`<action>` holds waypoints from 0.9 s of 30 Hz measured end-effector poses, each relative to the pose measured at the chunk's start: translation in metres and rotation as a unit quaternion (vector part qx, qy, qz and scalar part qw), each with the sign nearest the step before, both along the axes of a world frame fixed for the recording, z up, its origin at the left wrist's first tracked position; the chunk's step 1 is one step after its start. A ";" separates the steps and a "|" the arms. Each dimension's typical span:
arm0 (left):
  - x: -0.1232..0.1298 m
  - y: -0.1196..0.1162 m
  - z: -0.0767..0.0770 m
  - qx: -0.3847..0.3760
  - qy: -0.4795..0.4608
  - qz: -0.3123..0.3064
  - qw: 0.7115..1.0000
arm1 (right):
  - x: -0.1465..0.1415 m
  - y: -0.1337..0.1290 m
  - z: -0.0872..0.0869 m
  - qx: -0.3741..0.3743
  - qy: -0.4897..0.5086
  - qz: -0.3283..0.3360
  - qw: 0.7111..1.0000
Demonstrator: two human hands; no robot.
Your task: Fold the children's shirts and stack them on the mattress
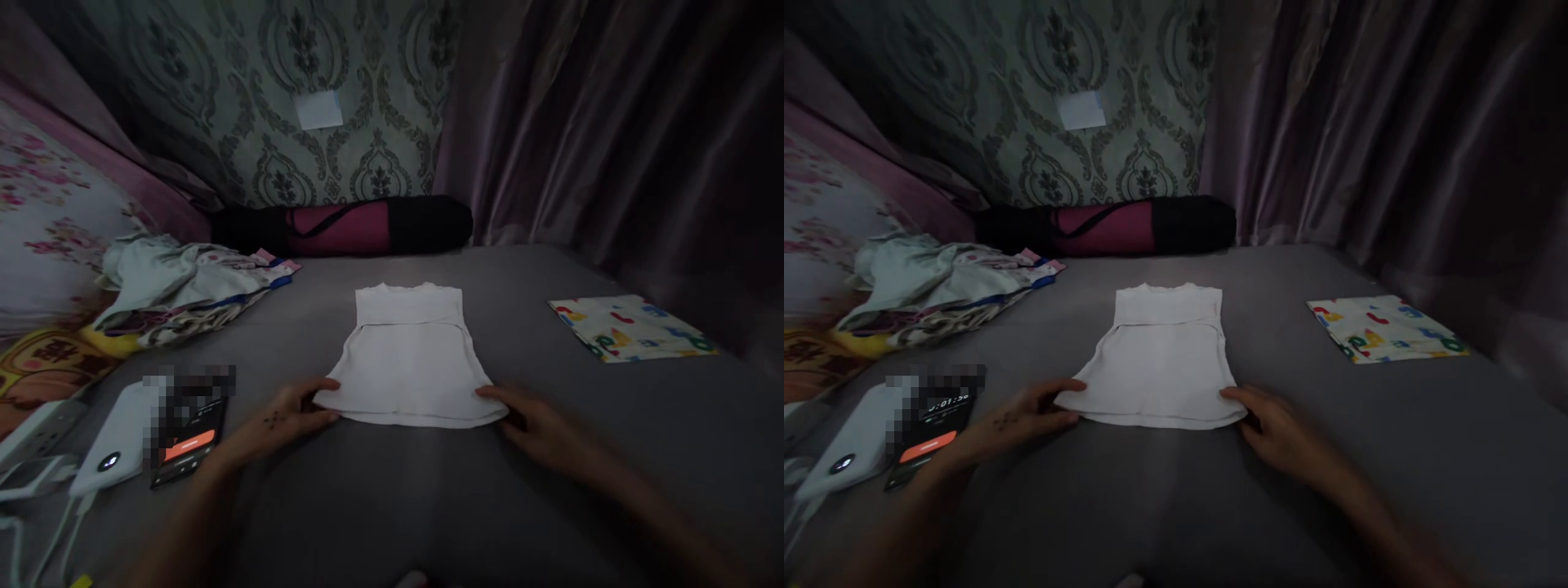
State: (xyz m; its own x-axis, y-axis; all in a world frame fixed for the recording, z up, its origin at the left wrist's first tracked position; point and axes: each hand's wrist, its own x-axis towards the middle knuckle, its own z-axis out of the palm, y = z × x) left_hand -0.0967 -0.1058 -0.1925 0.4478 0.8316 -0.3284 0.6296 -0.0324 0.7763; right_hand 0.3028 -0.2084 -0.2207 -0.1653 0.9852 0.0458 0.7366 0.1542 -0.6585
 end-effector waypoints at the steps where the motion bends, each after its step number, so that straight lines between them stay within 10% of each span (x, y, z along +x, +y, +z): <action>1: -0.003 0.000 -0.003 0.010 0.005 -0.006 1.000 | 0.002 0.001 -0.004 0.028 -0.018 0.000 0.999; 14: -0.003 0.014 -0.014 0.287 0.030 -0.111 0.951 | 0.009 0.006 0.003 0.193 -0.162 0.064 0.966; 27: -0.002 0.026 -0.001 0.251 0.023 -0.160 0.954 | 0.021 0.022 0.002 0.187 -0.130 0.130 0.965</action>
